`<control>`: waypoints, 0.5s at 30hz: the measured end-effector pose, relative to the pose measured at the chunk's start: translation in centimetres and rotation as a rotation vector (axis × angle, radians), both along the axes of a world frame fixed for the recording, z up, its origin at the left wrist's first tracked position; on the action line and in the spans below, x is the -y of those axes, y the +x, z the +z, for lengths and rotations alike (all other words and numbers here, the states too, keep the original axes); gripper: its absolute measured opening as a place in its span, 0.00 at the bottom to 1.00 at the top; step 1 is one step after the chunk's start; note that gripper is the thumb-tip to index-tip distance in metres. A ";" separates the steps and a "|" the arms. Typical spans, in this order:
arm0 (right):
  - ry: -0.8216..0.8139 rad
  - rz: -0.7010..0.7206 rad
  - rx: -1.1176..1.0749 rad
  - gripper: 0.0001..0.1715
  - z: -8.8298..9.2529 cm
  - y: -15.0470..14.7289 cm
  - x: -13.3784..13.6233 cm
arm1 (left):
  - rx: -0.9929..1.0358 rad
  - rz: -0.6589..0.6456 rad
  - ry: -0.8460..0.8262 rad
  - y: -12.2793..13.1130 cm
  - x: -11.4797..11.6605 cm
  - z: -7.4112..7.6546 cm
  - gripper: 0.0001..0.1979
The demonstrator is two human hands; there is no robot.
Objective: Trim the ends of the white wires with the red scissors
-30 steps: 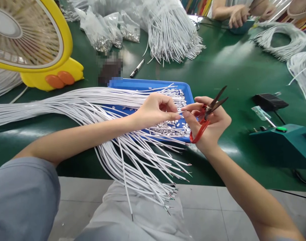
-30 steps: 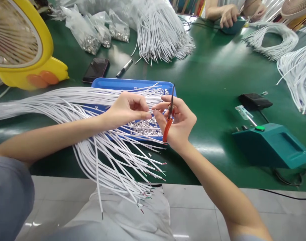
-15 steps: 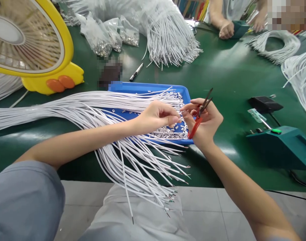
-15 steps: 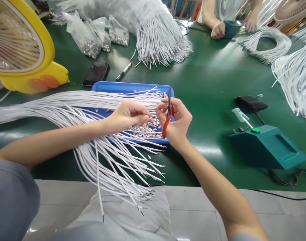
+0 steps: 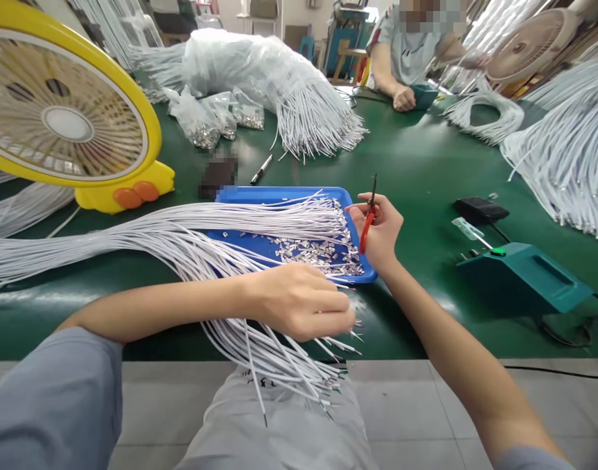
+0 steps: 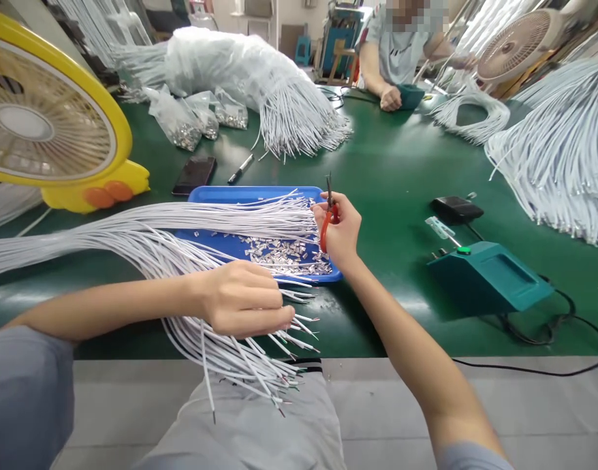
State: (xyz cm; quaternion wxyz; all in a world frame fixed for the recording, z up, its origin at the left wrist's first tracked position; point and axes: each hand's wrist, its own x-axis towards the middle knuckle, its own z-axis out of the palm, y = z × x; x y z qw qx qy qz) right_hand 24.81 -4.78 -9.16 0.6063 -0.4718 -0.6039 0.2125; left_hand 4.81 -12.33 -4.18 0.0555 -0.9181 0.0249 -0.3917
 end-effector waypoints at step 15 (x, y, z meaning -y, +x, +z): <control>0.045 -0.098 -0.122 0.08 0.0 0.0 -0.5 | -0.221 -0.225 -0.272 0.3 3.4 0.1 0.11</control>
